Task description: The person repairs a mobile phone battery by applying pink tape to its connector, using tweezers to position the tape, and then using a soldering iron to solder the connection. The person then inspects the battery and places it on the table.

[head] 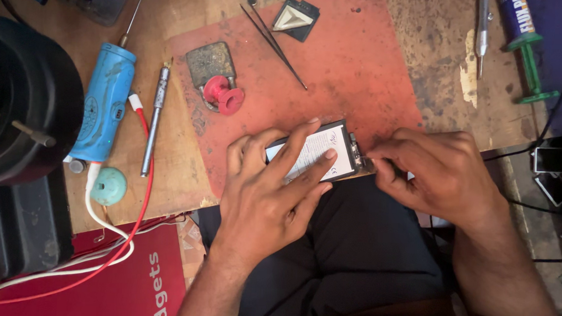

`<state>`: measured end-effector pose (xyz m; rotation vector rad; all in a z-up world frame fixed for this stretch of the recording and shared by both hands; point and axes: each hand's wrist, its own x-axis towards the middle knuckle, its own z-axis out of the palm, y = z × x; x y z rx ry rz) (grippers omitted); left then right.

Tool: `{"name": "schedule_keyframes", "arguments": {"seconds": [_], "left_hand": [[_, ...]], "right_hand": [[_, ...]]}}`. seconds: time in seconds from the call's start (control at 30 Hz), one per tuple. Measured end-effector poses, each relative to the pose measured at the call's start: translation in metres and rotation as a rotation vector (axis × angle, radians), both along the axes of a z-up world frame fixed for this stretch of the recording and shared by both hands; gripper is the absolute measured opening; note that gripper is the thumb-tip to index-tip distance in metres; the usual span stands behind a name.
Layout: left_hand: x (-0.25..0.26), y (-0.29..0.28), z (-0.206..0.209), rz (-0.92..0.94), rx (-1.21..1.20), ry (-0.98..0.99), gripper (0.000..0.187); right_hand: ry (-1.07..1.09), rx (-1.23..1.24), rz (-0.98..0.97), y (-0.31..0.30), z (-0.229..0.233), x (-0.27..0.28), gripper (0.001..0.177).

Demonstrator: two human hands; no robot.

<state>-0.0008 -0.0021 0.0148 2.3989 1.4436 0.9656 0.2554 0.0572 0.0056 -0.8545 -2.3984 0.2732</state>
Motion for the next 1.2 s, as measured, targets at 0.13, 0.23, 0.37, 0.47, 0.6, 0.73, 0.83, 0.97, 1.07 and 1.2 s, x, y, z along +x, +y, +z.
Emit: {"name": "schedule_keyframes", "arguments": {"seconds": [0.13,0.23,0.37,0.47,0.6,0.73,0.83,0.97,1.07,1.2], "left_hand": [[-0.0006,0.0001,0.0,-0.002,0.001,0.008,0.034],[-0.0008,-0.0001,-0.0002,-0.001,0.004,0.004,0.034],[-0.001,-0.0003,-0.0002,-0.003,-0.002,0.008,0.034],[-0.0012,-0.0003,-0.0004,-0.002,-0.001,0.008,0.035],[-0.0011,0.0001,-0.0008,-0.004,0.0,0.009,0.034],[-0.0015,0.0,-0.0007,-0.005,-0.001,0.01,0.034],[-0.0013,-0.0002,-0.0008,0.0,0.001,0.016,0.033],[0.0,-0.0007,-0.0012,0.009,-0.005,0.01,0.033],[-0.0006,-0.0008,-0.0014,0.007,-0.004,0.006,0.033],[-0.0008,-0.0004,-0.0016,0.005,-0.003,0.008,0.034]], "right_hand": [[-0.003,-0.012,0.004,-0.0002,0.0007,0.0003,0.008],[-0.002,-0.015,0.006,0.0003,0.0005,-0.0007,0.008],[-0.006,-0.02,0.006,0.0003,0.001,-0.0012,0.008],[-0.021,-0.023,-0.001,-0.0004,0.0021,-0.0014,0.01],[-0.053,0.007,0.012,-0.0008,0.0028,-0.0001,0.012],[-0.031,0.014,0.019,0.0025,-0.0002,0.0007,0.01],[-0.035,0.016,0.022,0.003,-0.0031,0.002,0.012],[-0.044,0.015,0.022,0.0032,-0.0058,0.0025,0.013],[-0.046,0.018,0.018,0.0018,-0.0053,0.0025,0.014],[-0.067,0.019,0.003,0.0011,-0.0039,0.0016,0.013]]}}
